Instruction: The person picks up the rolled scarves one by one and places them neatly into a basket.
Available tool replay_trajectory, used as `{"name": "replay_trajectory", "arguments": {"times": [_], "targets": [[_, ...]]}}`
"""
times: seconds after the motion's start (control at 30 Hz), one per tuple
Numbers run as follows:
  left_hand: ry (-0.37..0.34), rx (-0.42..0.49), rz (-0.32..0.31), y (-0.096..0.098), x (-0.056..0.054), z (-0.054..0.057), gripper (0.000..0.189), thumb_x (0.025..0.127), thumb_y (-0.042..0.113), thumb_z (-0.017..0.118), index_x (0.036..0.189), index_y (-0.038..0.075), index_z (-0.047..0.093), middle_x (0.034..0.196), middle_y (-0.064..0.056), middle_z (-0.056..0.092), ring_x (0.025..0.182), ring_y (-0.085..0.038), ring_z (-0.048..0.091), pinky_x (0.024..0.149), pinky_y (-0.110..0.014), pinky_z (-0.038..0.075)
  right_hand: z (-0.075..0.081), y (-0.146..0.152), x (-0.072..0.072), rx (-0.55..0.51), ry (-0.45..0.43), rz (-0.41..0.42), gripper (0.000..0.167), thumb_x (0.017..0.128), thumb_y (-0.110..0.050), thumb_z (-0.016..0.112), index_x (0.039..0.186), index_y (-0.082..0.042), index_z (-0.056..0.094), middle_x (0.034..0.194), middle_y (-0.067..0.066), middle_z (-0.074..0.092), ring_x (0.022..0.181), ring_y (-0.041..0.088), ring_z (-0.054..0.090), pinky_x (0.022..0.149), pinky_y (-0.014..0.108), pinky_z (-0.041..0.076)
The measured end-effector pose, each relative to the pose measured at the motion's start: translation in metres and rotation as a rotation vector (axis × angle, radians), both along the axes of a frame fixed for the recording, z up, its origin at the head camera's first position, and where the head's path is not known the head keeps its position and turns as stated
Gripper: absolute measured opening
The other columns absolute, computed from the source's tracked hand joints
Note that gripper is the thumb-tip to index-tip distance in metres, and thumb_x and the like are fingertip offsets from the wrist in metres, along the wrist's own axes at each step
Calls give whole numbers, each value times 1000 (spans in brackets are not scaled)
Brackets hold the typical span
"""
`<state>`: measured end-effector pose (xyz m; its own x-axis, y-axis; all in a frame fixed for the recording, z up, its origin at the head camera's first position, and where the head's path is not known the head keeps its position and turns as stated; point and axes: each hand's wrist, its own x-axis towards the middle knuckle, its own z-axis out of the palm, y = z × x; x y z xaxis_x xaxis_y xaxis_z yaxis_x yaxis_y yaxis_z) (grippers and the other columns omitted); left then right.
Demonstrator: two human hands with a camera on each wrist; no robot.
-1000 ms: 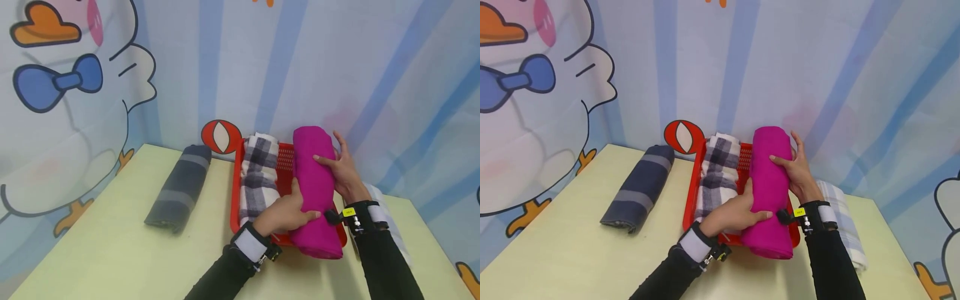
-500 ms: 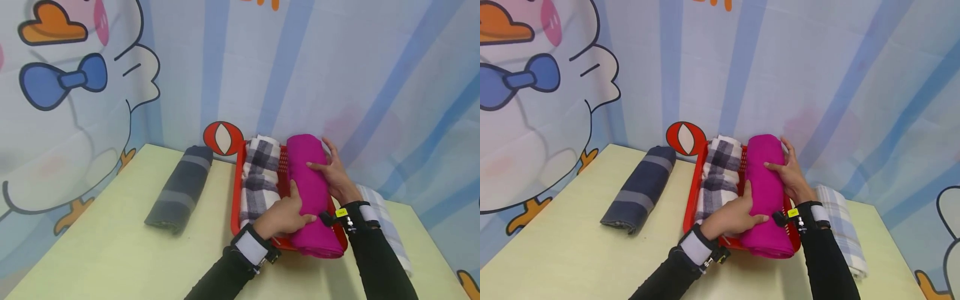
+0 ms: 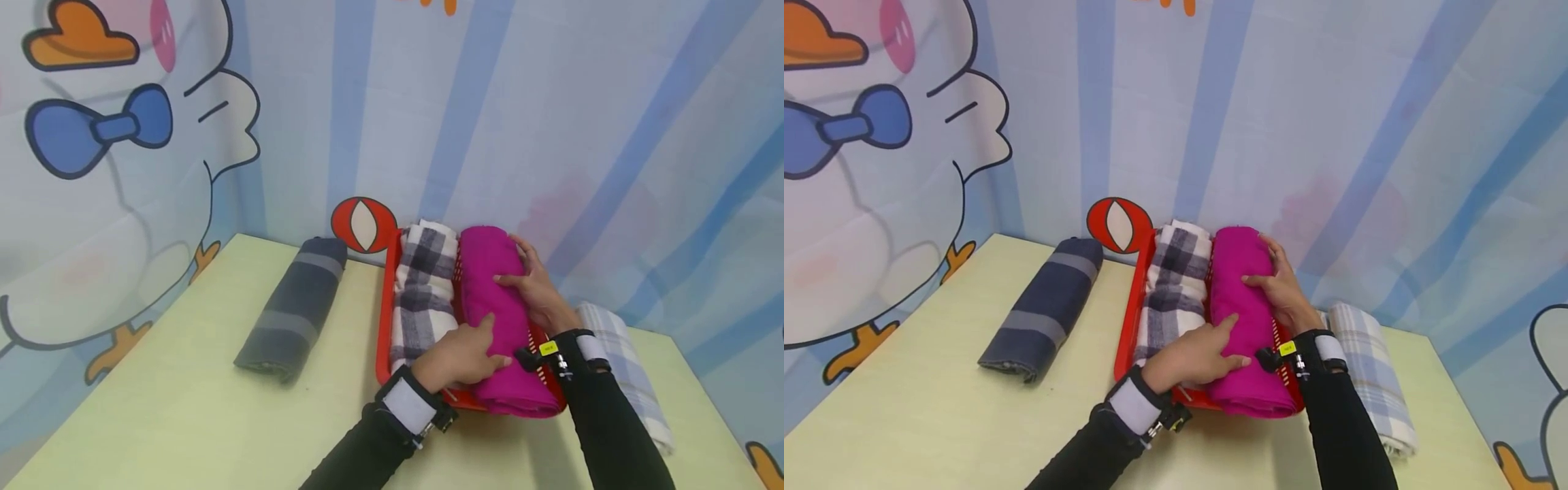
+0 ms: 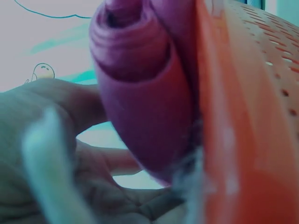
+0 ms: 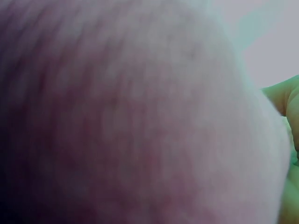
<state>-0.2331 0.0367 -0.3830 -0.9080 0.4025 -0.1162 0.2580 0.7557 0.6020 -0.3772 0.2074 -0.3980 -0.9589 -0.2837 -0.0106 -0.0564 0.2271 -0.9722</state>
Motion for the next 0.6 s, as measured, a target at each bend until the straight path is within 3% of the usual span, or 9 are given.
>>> {"name": "replay_trajectory", "arguments": {"times": [0.2,0.37,0.6], "targets": [[45,-42,-46,0,0,-2,59,99,35,59,148,6,43,127,-9,65,107,-18,64,93,-28,54,-8,2,-1,75,-56,17,78,94,0,56,158,-31,25,166,7,12,137,29,30,88,21,45],[60,-98,-31,2,1,-1,57,99,36,58,148,9,45,138,-11,61,128,-27,54,100,-35,53,-10,0,-2,60,-102,24,76,94,-1,55,158,-30,26,163,9,14,127,26,36,84,21,49],[66,-99,-33,2,0,-2,57,99,38,58,147,8,46,144,-18,50,128,-25,53,99,-31,53,-12,-1,-3,59,-129,25,77,93,3,53,158,-27,25,164,11,12,132,29,33,84,20,48]]}}
